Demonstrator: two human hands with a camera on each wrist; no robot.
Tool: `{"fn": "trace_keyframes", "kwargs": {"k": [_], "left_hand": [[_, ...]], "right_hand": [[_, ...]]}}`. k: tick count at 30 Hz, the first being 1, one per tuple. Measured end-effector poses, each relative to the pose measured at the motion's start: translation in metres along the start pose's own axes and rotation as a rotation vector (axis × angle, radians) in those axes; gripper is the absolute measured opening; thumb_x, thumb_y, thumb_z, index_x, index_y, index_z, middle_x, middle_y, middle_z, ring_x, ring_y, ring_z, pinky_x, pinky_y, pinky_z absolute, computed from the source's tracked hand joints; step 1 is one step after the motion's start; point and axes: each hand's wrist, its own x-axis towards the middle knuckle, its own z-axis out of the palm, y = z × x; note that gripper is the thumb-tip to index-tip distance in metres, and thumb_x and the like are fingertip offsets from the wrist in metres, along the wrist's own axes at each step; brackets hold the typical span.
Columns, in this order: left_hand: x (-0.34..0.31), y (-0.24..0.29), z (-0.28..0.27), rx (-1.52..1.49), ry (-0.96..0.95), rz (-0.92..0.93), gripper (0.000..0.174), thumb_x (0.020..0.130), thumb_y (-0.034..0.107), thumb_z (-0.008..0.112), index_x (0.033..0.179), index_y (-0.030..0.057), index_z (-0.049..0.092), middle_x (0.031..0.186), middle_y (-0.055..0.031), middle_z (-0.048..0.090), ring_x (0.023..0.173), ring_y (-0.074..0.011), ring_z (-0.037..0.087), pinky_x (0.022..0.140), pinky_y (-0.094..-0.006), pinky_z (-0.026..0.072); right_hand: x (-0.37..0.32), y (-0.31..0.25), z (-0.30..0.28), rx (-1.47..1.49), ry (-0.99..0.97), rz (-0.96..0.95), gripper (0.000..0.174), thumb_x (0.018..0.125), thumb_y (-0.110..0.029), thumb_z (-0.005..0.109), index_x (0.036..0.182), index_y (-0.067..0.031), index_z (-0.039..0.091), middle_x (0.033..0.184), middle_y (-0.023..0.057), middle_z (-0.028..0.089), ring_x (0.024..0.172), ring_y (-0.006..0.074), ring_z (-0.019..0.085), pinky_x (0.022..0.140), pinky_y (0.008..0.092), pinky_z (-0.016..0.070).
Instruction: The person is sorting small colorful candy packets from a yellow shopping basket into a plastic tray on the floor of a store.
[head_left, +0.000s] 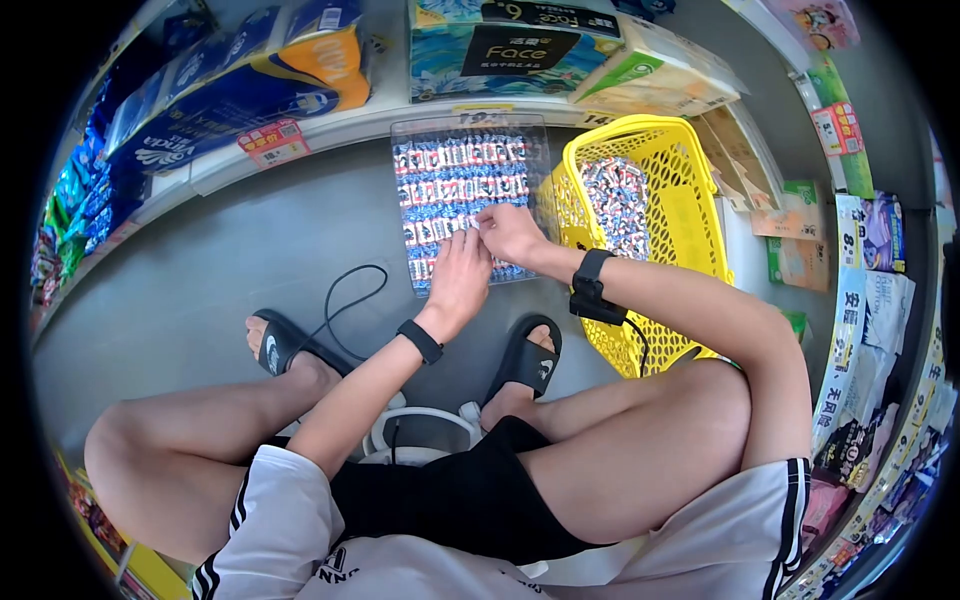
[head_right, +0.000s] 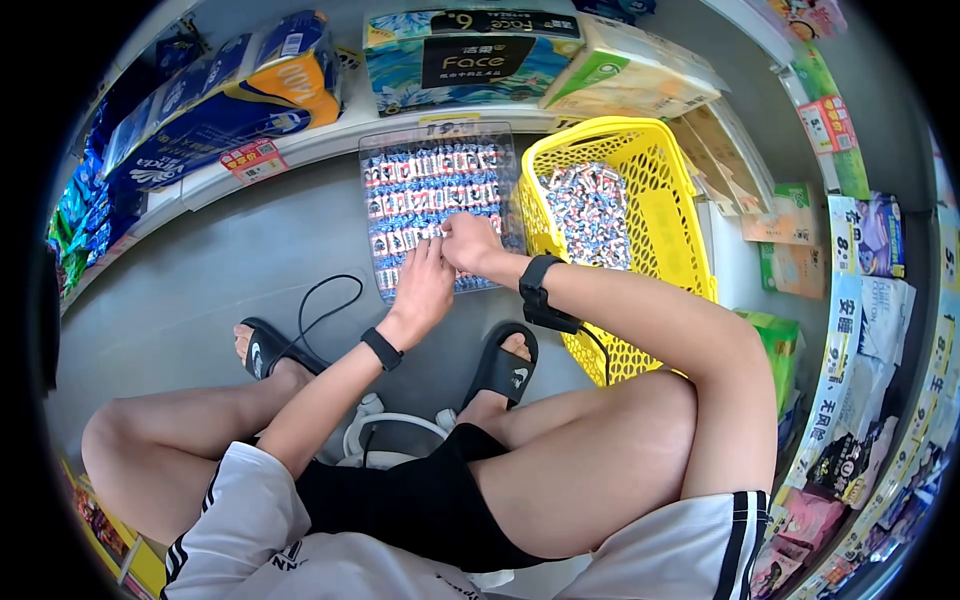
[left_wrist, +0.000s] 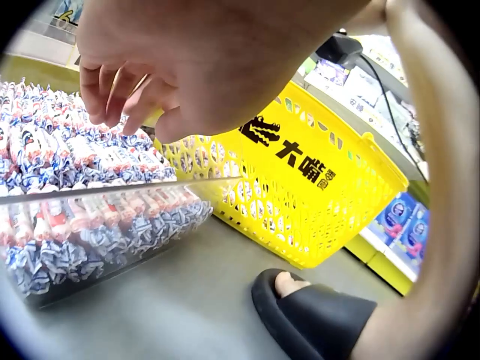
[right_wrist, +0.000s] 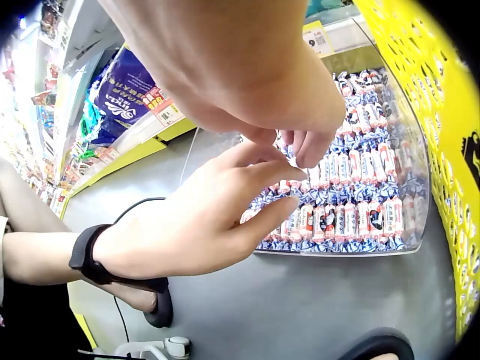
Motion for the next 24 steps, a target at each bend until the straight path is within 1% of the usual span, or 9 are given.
{"fn": "trace_keyframes", "kwargs": {"k": [2, 3, 4, 7, 11, 12, 14, 18, 24], "left_hand": [[0.003, 0.004, -0.008, -0.173, 0.044, 0.004, 0.021, 0.080, 0.008, 0.066, 0.098, -0.0030, 0.068, 0.112, -0.0173, 0.058, 0.105, -0.0327, 0.056, 0.089, -0.0444, 0.0487], [0.006, 0.006, -0.011, -0.231, 0.177, 0.024, 0.016, 0.082, 0.008, 0.066, 0.094, -0.0020, 0.068, 0.101, -0.0188, 0.062, 0.096, -0.0348, 0.060, 0.083, -0.0475, 0.0510], [0.010, 0.008, -0.013, -0.232, 0.183, 0.034, 0.016, 0.082, 0.008, 0.066, 0.094, -0.0020, 0.068, 0.101, -0.0188, 0.062, 0.096, -0.0348, 0.060, 0.083, -0.0475, 0.0510], [0.017, 0.018, -0.034, -0.421, 0.332, 0.135, 0.013, 0.082, 0.004, 0.068, 0.090, -0.0045, 0.064, 0.087, -0.0210, 0.063, 0.084, -0.0384, 0.062, 0.075, -0.0491, 0.0528], [0.023, 0.044, -0.065, -0.492, 0.398, 0.149, 0.012, 0.086, 0.006, 0.068, 0.090, -0.0046, 0.064, 0.088, -0.0196, 0.062, 0.084, -0.0373, 0.062, 0.074, -0.0486, 0.0519], [0.025, 0.051, -0.070, -0.491, 0.395, 0.158, 0.012, 0.086, 0.006, 0.068, 0.090, -0.0046, 0.064, 0.088, -0.0196, 0.062, 0.084, -0.0373, 0.062, 0.074, -0.0486, 0.0519], [0.027, 0.065, -0.082, -0.535, 0.386, 0.185, 0.011, 0.087, 0.007, 0.068, 0.090, -0.0031, 0.065, 0.085, -0.0177, 0.060, 0.084, -0.0360, 0.062, 0.075, -0.0476, 0.0520], [0.035, 0.100, -0.100, -0.537, 0.368, 0.274, 0.012, 0.088, 0.009, 0.069, 0.090, -0.0017, 0.066, 0.088, -0.0166, 0.060, 0.087, -0.0354, 0.062, 0.078, -0.0459, 0.0520], [0.058, 0.153, -0.095, -0.539, 0.297, 0.386, 0.012, 0.089, 0.010, 0.066, 0.090, -0.0022, 0.063, 0.090, -0.0166, 0.060, 0.089, -0.0356, 0.062, 0.081, -0.0463, 0.0523]], "right_hand": [[-0.010, -0.003, -0.010, 0.044, 0.048, -0.060, 0.034, 0.090, -0.015, 0.060, 0.118, 0.0004, 0.072, 0.105, 0.0256, 0.074, 0.102, 0.0384, 0.072, 0.093, 0.0428, 0.0555], [-0.015, -0.005, -0.017, 0.043, 0.058, -0.057, 0.034, 0.090, -0.015, 0.060, 0.118, 0.0004, 0.072, 0.105, 0.0256, 0.074, 0.102, 0.0384, 0.072, 0.093, 0.0428, 0.0555], [-0.019, -0.008, -0.024, 0.030, 0.091, -0.141, 0.032, 0.091, -0.014, 0.060, 0.116, 0.0005, 0.073, 0.103, 0.0253, 0.074, 0.101, 0.0387, 0.072, 0.092, 0.0431, 0.0557], [-0.029, -0.011, -0.041, -0.006, 0.178, -0.342, 0.026, 0.093, -0.012, 0.060, 0.112, -0.0004, 0.074, 0.098, 0.0229, 0.075, 0.093, 0.0375, 0.074, 0.086, 0.0423, 0.0576], [-0.051, -0.011, -0.078, 0.010, 0.278, -0.295, 0.022, 0.093, -0.015, 0.064, 0.106, -0.0010, 0.075, 0.093, 0.0198, 0.076, 0.086, 0.0320, 0.076, 0.079, 0.0385, 0.0587], [-0.053, -0.008, -0.084, 0.018, 0.348, -0.299, 0.021, 0.091, -0.014, 0.063, 0.103, -0.0015, 0.075, 0.090, 0.0192, 0.076, 0.083, 0.0325, 0.075, 0.078, 0.0393, 0.0586], [-0.061, 0.001, -0.099, 0.062, 0.428, -0.298, 0.019, 0.088, -0.010, 0.060, 0.096, -0.0013, 0.075, 0.084, 0.0222, 0.074, 0.083, 0.0395, 0.073, 0.081, 0.0467, 0.0580], [-0.079, 0.018, -0.125, 0.104, 0.540, -0.229, 0.022, 0.086, -0.014, 0.061, 0.093, 0.0015, 0.075, 0.081, 0.0242, 0.072, 0.079, 0.0391, 0.073, 0.078, 0.0443, 0.0588], [-0.096, 0.072, -0.146, 0.040, 0.697, -0.113, 0.025, 0.085, -0.021, 0.063, 0.087, 0.0006, 0.075, 0.081, 0.0236, 0.072, 0.078, 0.0407, 0.072, 0.079, 0.0467, 0.0575]]}}
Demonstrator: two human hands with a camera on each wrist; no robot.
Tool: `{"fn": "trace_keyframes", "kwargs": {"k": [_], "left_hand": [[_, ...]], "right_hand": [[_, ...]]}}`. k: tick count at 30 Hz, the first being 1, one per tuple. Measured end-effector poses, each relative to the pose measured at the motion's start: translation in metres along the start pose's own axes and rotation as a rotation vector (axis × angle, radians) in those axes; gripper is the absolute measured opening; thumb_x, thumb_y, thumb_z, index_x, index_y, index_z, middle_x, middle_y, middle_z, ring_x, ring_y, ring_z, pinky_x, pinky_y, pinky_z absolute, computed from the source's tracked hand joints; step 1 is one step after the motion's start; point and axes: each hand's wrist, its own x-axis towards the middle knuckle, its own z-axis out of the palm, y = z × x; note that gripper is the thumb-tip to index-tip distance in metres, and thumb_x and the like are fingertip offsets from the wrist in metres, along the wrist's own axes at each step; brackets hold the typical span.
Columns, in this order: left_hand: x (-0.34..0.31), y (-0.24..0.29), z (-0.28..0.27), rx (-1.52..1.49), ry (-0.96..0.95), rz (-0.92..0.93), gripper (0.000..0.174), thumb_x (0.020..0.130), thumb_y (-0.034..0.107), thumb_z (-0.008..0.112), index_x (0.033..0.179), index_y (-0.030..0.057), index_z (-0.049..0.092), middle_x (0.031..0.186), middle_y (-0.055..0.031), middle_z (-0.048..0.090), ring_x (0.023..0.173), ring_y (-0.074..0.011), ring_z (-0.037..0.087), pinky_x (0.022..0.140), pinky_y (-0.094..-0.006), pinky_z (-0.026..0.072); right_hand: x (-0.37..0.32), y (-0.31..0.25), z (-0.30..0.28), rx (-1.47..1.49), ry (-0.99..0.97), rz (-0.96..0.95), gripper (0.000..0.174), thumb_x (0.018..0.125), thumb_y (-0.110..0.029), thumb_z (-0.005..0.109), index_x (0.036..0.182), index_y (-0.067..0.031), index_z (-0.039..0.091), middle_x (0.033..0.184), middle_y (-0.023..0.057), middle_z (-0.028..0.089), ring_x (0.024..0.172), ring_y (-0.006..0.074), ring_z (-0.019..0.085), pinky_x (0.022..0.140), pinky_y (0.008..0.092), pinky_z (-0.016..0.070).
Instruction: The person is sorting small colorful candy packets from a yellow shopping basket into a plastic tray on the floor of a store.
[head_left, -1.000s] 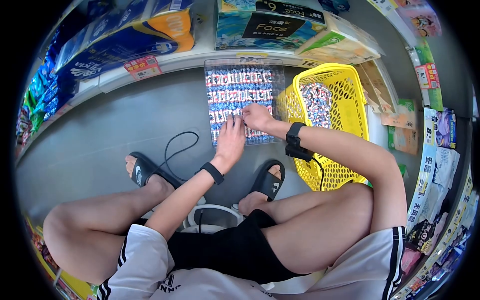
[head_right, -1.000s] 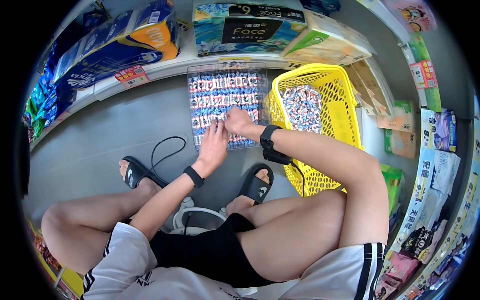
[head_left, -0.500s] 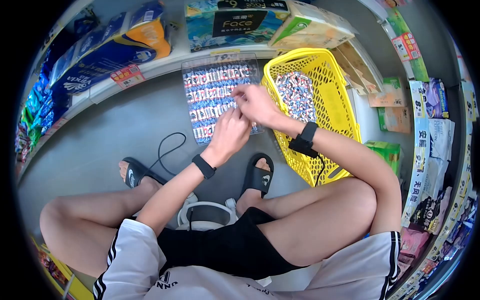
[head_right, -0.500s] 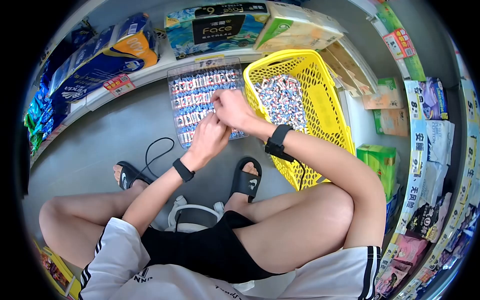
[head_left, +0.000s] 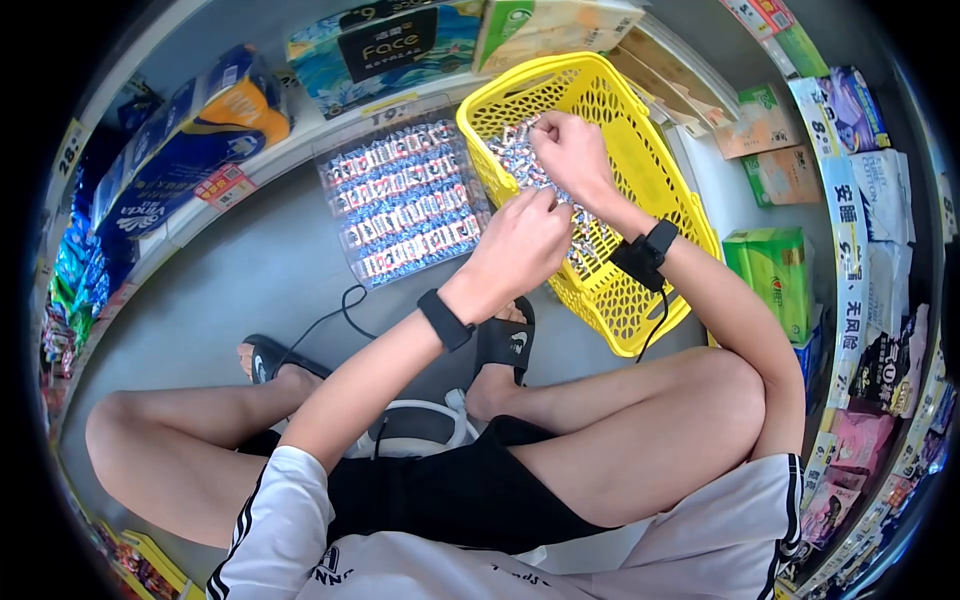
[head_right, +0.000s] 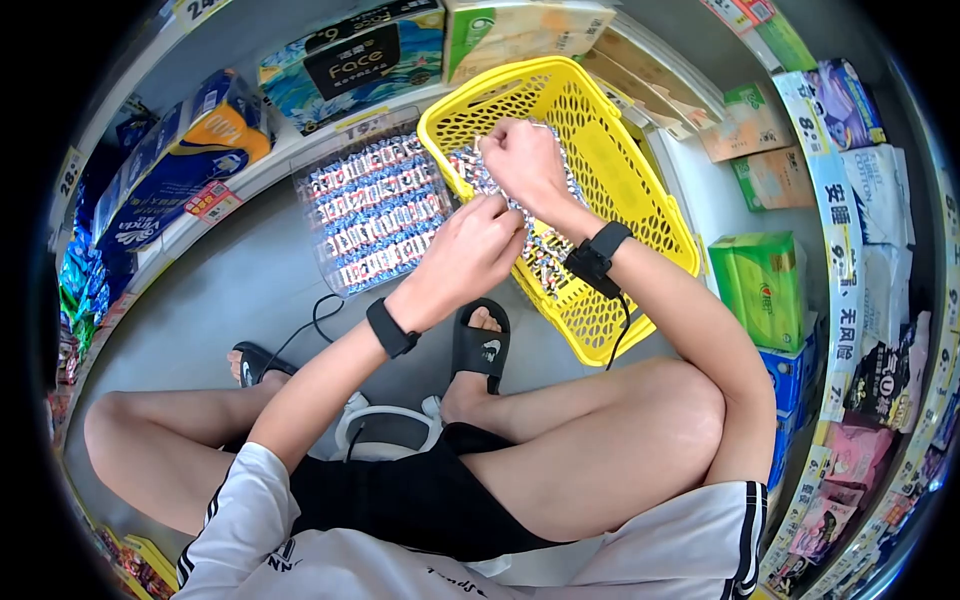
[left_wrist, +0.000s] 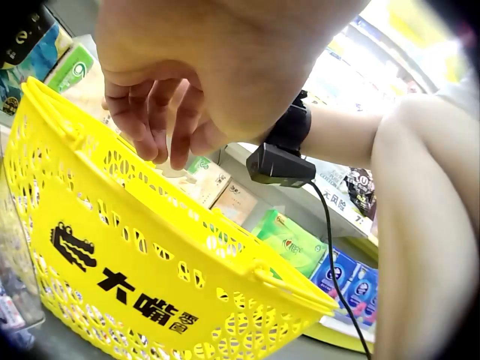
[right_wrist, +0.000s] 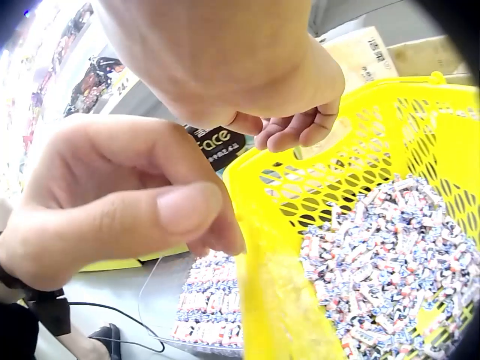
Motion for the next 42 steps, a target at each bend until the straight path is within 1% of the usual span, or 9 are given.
{"fn": "trace_keyframes", "kwargs": {"k": [6, 11, 22, 27, 32, 36, 38, 39, 42], "left_hand": [[0.035, -0.003, 0.049, -0.023, -0.122, 0.097, 0.010, 0.086, 0.005, 0.064, 0.080, -0.0032, 0.062, 0.080, -0.0233, 0.065, 0.080, -0.0403, 0.066, 0.075, -0.0510, 0.0546], [0.068, -0.016, 0.077, 0.007, -0.329, 0.025, 0.016, 0.084, 0.005, 0.058, 0.086, -0.0050, 0.070, 0.082, -0.0308, 0.068, 0.083, -0.0459, 0.069, 0.078, -0.0527, 0.0569], [0.134, -0.032, 0.105, 0.268, -1.060, 0.106, 0.025, 0.086, 0.018, 0.073, 0.098, -0.0036, 0.076, 0.095, -0.0250, 0.074, 0.095, -0.0389, 0.073, 0.081, -0.0466, 0.0581], [0.137, -0.044, 0.125, 0.406, -1.130, 0.118, 0.028, 0.087, 0.020, 0.075, 0.106, -0.0008, 0.075, 0.105, -0.0226, 0.074, 0.100, -0.0379, 0.073, 0.082, -0.0464, 0.0592], [0.138, -0.062, 0.151, 0.560, -1.065, 0.158, 0.025, 0.086, 0.019, 0.076, 0.105, 0.0034, 0.076, 0.105, -0.0193, 0.075, 0.099, -0.0369, 0.074, 0.079, -0.0482, 0.0609], [0.139, -0.062, 0.160, 0.711, -1.211, 0.150, 0.027, 0.095, 0.028, 0.066, 0.114, 0.0128, 0.078, 0.117, -0.0089, 0.076, 0.111, -0.0287, 0.072, 0.087, -0.0437, 0.0592], [0.132, -0.076, 0.171, 0.707, -1.157, 0.190, 0.024, 0.086, 0.028, 0.074, 0.099, 0.0085, 0.080, 0.099, -0.0111, 0.077, 0.093, -0.0294, 0.076, 0.073, -0.0440, 0.0614], [0.126, -0.080, 0.174, 0.720, -1.106, 0.173, 0.026, 0.088, 0.033, 0.073, 0.097, 0.0105, 0.081, 0.100, -0.0100, 0.078, 0.094, -0.0289, 0.076, 0.076, -0.0447, 0.0610], [0.120, -0.093, 0.188, 0.760, -1.177, 0.101, 0.030, 0.090, 0.038, 0.070, 0.099, 0.0128, 0.082, 0.103, -0.0087, 0.078, 0.098, -0.0282, 0.075, 0.079, -0.0448, 0.0606]], "right_hand": [[-0.018, 0.103, -0.005, -0.006, -0.118, 0.121, 0.024, 0.085, -0.022, 0.064, 0.092, -0.0008, 0.075, 0.082, 0.0232, 0.073, 0.083, 0.0404, 0.072, 0.080, 0.0467, 0.0570], [-0.047, 0.173, 0.008, -0.325, -0.389, 0.054, 0.028, 0.084, -0.017, 0.064, 0.107, -0.0035, 0.072, 0.103, 0.0250, 0.072, 0.100, 0.0425, 0.069, 0.089, 0.0499, 0.0547], [-0.078, 0.195, 0.028, -0.260, -0.557, -0.008, 0.039, 0.083, -0.013, 0.061, 0.121, -0.0102, 0.070, 0.125, 0.0132, 0.065, 0.120, 0.0328, 0.063, 0.101, 0.0458, 0.0515], [-0.072, 0.189, 0.025, -0.287, -0.675, -0.044, 0.057, 0.083, -0.017, 0.065, 0.140, -0.0142, 0.062, 0.146, 0.0126, 0.057, 0.129, 0.0320, 0.059, 0.108, 0.0430, 0.0494], [-0.059, 0.190, 0.036, -0.274, -0.714, -0.069, 0.061, 0.084, -0.020, 0.065, 0.144, -0.0146, 0.057, 0.144, 0.0136, 0.058, 0.126, 0.0321, 0.061, 0.107, 0.0432, 0.0503], [-0.053, 0.183, 0.045, -0.339, -0.854, -0.010, 0.064, 0.084, -0.021, 0.065, 0.147, -0.0149, 0.053, 0.138, 0.0193, 0.061, 0.120, 0.0365, 0.064, 0.102, 0.0451, 0.0533], [-0.057, 0.186, 0.053, -0.328, -0.823, -0.089, 0.061, 0.091, -0.038, 0.065, 0.138, 0.0008, 0.056, 0.136, 0.0214, 0.061, 0.128, 0.0364, 0.058, 0.108, 0.0448, 0.0489], [-0.054, 0.168, 0.042, -0.311, -0.859, -0.029, 0.061, 0.085, -0.023, 0.066, 0.144, -0.0124, 0.055, 0.139, 0.0194, 0.061, 0.121, 0.0370, 0.063, 0.103, 0.0452, 0.0530], [-0.055, 0.175, 0.061, -0.276, -0.814, -0.088, 0.058, 0.085, -0.024, 0.066, 0.139, -0.0072, 0.060, 0.143, 0.0168, 0.059, 0.125, 0.0345, 0.061, 0.104, 0.0448, 0.0524]]}}
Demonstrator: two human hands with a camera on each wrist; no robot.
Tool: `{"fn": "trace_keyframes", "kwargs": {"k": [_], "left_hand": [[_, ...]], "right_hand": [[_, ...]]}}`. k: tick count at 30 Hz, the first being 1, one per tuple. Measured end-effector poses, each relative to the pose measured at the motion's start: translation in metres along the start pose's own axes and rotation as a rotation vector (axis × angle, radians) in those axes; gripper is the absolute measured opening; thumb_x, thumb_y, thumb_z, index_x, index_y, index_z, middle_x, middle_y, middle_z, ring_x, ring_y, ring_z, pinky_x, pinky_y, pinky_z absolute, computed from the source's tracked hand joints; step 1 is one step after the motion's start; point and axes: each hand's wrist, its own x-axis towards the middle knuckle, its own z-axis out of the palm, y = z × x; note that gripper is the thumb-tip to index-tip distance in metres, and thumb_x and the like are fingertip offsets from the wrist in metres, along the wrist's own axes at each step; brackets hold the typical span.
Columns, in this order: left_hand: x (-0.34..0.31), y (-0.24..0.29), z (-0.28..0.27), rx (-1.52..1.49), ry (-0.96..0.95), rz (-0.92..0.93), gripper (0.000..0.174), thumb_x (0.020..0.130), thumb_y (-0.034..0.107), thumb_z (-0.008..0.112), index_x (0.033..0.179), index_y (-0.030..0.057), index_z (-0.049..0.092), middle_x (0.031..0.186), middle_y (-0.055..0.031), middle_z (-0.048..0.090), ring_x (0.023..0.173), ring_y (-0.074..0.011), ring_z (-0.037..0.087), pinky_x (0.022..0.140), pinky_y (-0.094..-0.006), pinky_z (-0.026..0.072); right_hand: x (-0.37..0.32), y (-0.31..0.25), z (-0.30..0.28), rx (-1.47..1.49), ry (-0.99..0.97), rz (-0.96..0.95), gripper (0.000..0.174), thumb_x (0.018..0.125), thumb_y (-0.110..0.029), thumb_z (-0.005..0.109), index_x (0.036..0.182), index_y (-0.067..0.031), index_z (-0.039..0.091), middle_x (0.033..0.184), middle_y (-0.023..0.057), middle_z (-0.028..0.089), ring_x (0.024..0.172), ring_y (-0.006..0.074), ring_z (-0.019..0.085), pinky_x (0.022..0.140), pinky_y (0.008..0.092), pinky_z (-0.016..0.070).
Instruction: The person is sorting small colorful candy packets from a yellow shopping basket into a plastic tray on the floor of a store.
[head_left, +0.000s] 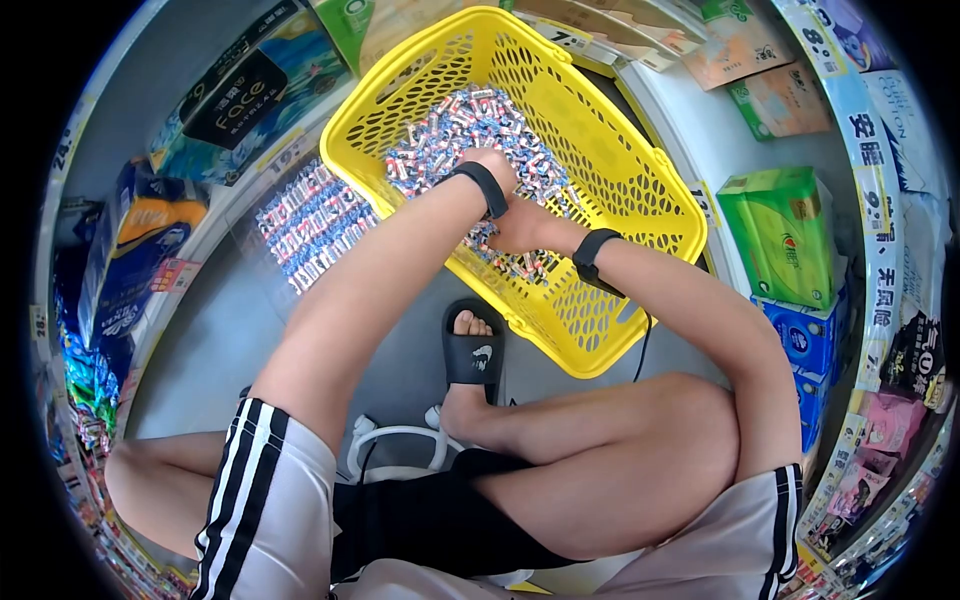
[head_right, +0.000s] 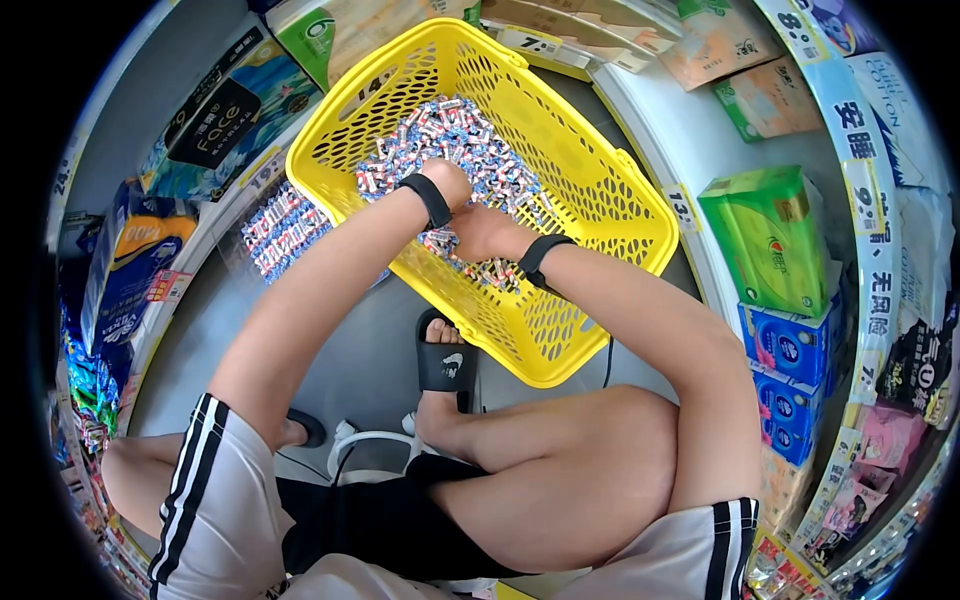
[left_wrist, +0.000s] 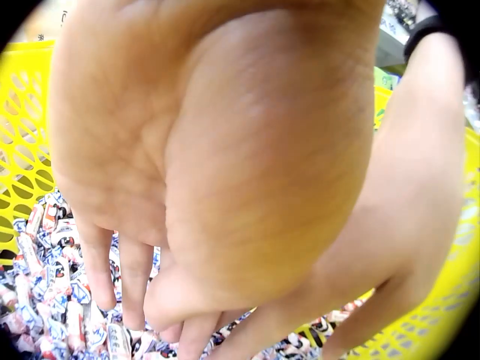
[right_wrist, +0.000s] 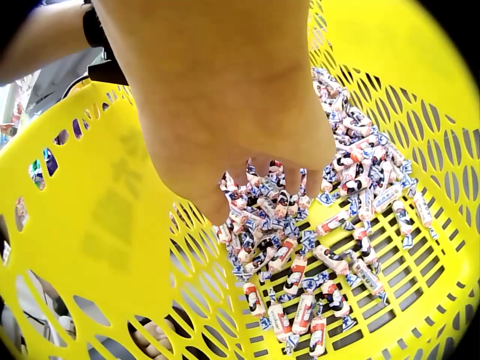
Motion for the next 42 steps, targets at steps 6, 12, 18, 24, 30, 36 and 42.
{"fn": "trace_keyframes", "kwargs": {"k": [6, 12, 18, 24, 30, 36, 42], "left_hand": [[0.030, -0.002, 0.017, -0.171, -0.255, -0.123, 0.042, 0.087, 0.034, 0.078, 0.124, 0.0146, 0.075, 0.126, -0.0071, 0.072, 0.107, -0.0313, 0.072, 0.085, -0.0553, 0.0558], [0.029, 0.008, 0.031, -0.147, -0.287, -0.111, 0.045, 0.082, 0.032, 0.083, 0.122, 0.0130, 0.075, 0.115, -0.0086, 0.076, 0.100, -0.0305, 0.073, 0.081, -0.0557, 0.0540], [0.012, 0.002, 0.017, -0.240, -0.204, -0.109, 0.029, 0.094, 0.031, 0.065, 0.112, 0.0124, 0.079, 0.116, -0.0097, 0.076, 0.107, -0.0289, 0.073, 0.088, -0.0426, 0.0589], [0.000, 0.007, 0.013, -0.127, -0.114, 0.068, 0.028, 0.092, 0.032, 0.065, 0.104, 0.0119, 0.080, 0.106, -0.0102, 0.077, 0.100, -0.0296, 0.075, 0.085, -0.0403, 0.0603], [-0.045, 0.018, -0.036, -0.232, -0.154, -0.074, 0.030, 0.089, 0.025, 0.068, 0.111, 0.0077, 0.078, 0.115, -0.0111, 0.075, 0.099, -0.0305, 0.075, 0.069, -0.0535, 0.0603], [-0.080, 0.022, -0.050, -0.325, 0.079, -0.306, 0.027, 0.087, 0.017, 0.070, 0.111, 0.0071, 0.078, 0.116, -0.0129, 0.075, 0.102, -0.0305, 0.075, 0.074, -0.0475, 0.0611], [-0.127, 0.004, -0.047, -0.600, 0.512, -0.285, 0.020, 0.077, 0.005, 0.074, 0.096, -0.0007, 0.076, 0.098, -0.0217, 0.075, 0.094, -0.0369, 0.075, 0.077, -0.0450, 0.0623]], "right_hand": [[0.001, -0.010, -0.018, 0.056, -0.106, 0.069, 0.048, 0.087, -0.028, 0.066, 0.131, -0.0091, 0.068, 0.147, 0.0112, 0.056, 0.143, 0.0286, 0.045, 0.113, 0.0404, 0.0446], [0.011, -0.002, -0.009, 0.068, -0.196, 0.108, 0.046, 0.088, -0.026, 0.064, 0.132, -0.0113, 0.067, 0.147, 0.0080, 0.058, 0.143, 0.0282, 0.043, 0.113, 0.0422, 0.0431], [0.020, 0.009, 0.017, 0.113, -0.150, 0.098, 0.045, 0.094, -0.031, 0.059, 0.135, -0.0154, 0.064, 0.150, 0.0059, 0.055, 0.149, 0.0292, 0.033, 0.118, 0.0508, 0.0308], [0.034, 0.029, 0.045, 0.149, 0.070, -0.065, 0.037, 0.095, -0.026, 0.055, 0.130, -0.0204, 0.066, 0.137, 0.0066, 0.064, 0.139, 0.0272, 0.046, 0.113, 0.0490, 0.0290], [0.005, 0.008, 0.010, -0.045, 0.131, -0.061, 0.031, 0.094, -0.028, 0.057, 0.123, -0.0229, 0.067, 0.127, 0.0040, 0.068, 0.128, 0.0253, 0.053, 0.105, 0.0491, 0.0313], [-0.009, 0.003, 0.002, 0.239, 0.426, -0.191, 0.031, 0.090, -0.015, 0.062, 0.121, -0.0122, 0.066, 0.129, 0.0110, 0.066, 0.130, 0.0300, 0.051, 0.105, 0.0519, 0.0339], [-0.025, -0.028, -0.040, 0.146, 0.703, -0.265, 0.021, 0.082, -0.003, 0.066, 0.103, -0.0017, 0.070, 0.111, 0.0163, 0.070, 0.111, 0.0371, 0.061, 0.099, 0.0486, 0.0441]]}}
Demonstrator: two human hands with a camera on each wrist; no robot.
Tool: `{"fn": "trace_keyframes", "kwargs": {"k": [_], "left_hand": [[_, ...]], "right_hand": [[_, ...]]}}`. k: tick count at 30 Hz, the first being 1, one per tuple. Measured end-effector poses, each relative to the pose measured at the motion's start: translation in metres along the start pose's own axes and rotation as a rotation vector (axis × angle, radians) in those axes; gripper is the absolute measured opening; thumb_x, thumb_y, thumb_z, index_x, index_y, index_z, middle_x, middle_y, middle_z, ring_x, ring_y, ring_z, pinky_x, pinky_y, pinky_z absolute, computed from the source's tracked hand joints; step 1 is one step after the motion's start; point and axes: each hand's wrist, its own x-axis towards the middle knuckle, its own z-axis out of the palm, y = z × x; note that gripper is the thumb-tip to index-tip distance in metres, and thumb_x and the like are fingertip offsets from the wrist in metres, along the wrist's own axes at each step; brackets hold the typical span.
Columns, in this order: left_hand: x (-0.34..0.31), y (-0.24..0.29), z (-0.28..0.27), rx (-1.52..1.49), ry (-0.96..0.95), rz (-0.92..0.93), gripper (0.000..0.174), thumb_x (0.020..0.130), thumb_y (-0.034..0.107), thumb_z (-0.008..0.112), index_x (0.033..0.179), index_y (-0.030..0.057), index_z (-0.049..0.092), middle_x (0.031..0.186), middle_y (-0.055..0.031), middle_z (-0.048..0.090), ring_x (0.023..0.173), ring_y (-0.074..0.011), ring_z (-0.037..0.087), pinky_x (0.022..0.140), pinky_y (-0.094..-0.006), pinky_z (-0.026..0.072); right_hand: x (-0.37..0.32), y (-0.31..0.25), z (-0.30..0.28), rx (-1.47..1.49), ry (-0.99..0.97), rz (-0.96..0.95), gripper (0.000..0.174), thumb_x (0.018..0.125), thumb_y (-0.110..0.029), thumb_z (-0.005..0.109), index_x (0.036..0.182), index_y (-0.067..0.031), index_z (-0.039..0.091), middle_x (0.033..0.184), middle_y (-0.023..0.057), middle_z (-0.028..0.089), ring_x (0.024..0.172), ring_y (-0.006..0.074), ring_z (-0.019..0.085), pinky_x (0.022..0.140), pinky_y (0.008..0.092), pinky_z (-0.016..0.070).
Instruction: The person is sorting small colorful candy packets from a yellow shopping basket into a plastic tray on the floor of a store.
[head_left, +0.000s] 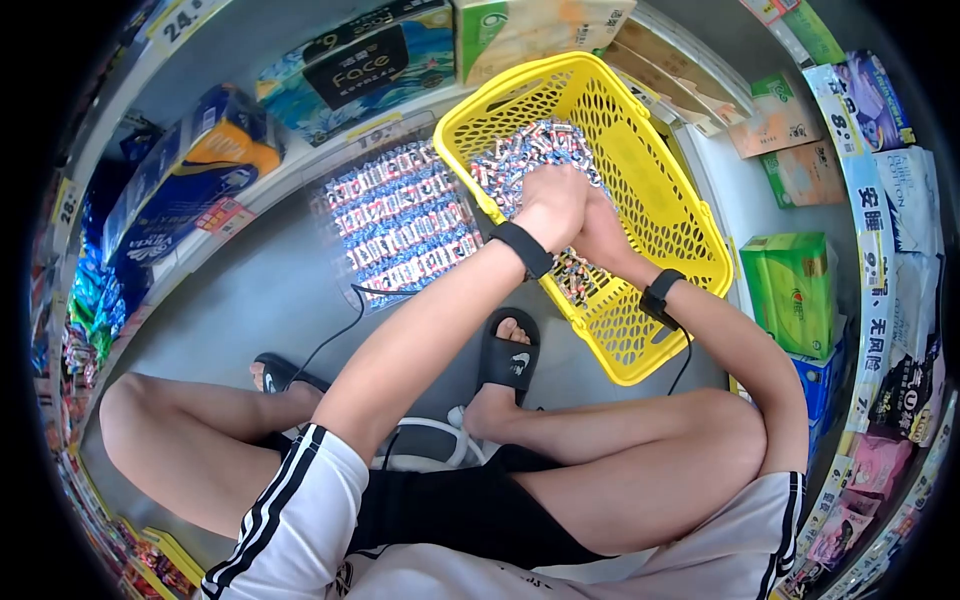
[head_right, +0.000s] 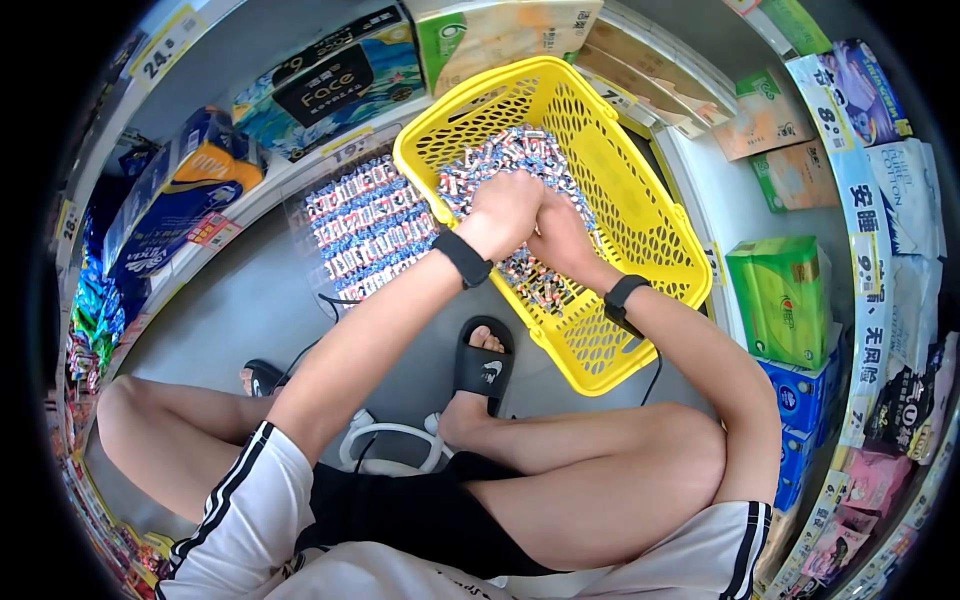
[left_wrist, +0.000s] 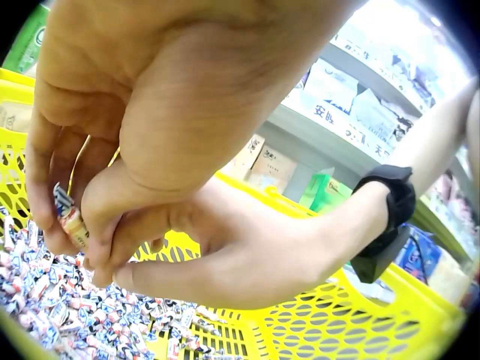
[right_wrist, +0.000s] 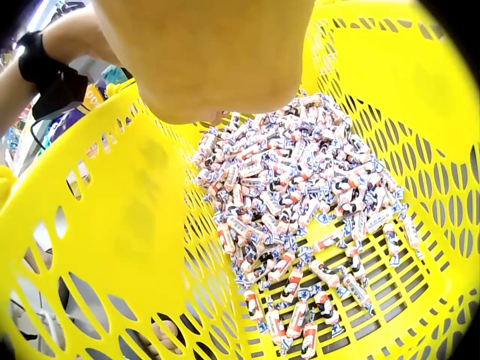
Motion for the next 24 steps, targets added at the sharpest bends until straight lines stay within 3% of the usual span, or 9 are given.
{"fn": "trace_keyframes", "kwargs": {"k": [1, 5, 9, 13, 17, 24], "left_hand": [[-0.008, -0.006, -0.002, -0.081, 0.092, 0.037, 0.016, 0.077, 0.004, 0.071, 0.092, -0.0024, 0.072, 0.090, -0.0233, 0.073, 0.091, -0.0407, 0.074, 0.076, -0.0484, 0.0611], [-0.035, -0.022, -0.016, -0.196, 0.271, 0.070, 0.011, 0.080, 0.003, 0.068, 0.090, -0.0025, 0.067, 0.086, -0.0249, 0.071, 0.089, -0.0438, 0.072, 0.075, -0.0504, 0.0595], [-0.064, -0.035, -0.033, -0.407, 0.374, 0.158, 0.018, 0.082, -0.009, 0.054, 0.097, -0.0009, 0.057, 0.088, -0.0265, 0.069, 0.089, -0.0483, 0.067, 0.075, -0.0557, 0.0530], [-0.082, -0.055, -0.034, -0.428, 0.483, 0.203, 0.025, 0.080, -0.013, 0.054, 0.101, -0.0012, 0.058, 0.092, -0.0266, 0.069, 0.091, -0.0494, 0.066, 0.078, -0.0565, 0.0529], [-0.103, -0.065, -0.049, -0.475, 0.481, 0.176, 0.029, 0.079, -0.014, 0.057, 0.105, -0.0005, 0.059, 0.099, -0.0238, 0.067, 0.097, -0.0486, 0.064, 0.080, -0.0552, 0.0527], [-0.124, -0.090, -0.051, -0.468, 0.542, 0.221, 0.024, 0.082, -0.011, 0.062, 0.104, -0.0024, 0.060, 0.100, -0.0233, 0.068, 0.098, -0.0481, 0.064, 0.082, -0.0541, 0.0525]], "right_hand": [[0.003, -0.008, -0.005, 0.023, 0.135, -0.080, 0.019, 0.080, -0.002, 0.068, 0.099, 0.0003, 0.071, 0.107, 0.0165, 0.070, 0.106, 0.0371, 0.063, 0.096, 0.0473, 0.0467], [0.012, -0.016, -0.020, -0.059, 0.186, -0.286, 0.015, 0.077, -0.001, 0.071, 0.091, 0.0006, 0.072, 0.099, 0.0128, 0.070, 0.099, 0.0309, 0.064, 0.089, 0.0428, 0.0498], [0.022, -0.043, -0.034, -0.051, 0.164, -0.334, 0.011, 0.077, -0.001, 0.071, 0.088, 0.0002, 0.071, 0.097, 0.0112, 0.070, 0.097, 0.0299, 0.064, 0.089, 0.0422, 0.0500], [0.029, -0.065, -0.031, -0.033, 0.150, -0.417, 0.011, 0.077, -0.002, 0.071, 0.088, -0.0013, 0.069, 0.100, 0.0130, 0.068, 0.097, 0.0313, 0.063, 0.086, 0.0423, 0.0506], [0.030, -0.094, -0.029, -0.033, 0.140, -0.372, 0.018, 0.079, -0.001, 0.070, 0.096, -0.0020, 0.066, 0.107, 0.0140, 0.065, 0.098, 0.0333, 0.063, 0.087, 0.0430, 0.0495], [0.048, -0.118, -0.022, -0.081, 0.124, -0.426, 0.018, 0.085, 0.003, 0.069, 0.101, -0.0013, 0.061, 0.097, 0.0131, 0.065, 0.091, 0.0332, 0.064, 0.081, 0.0416, 0.0492]]}}
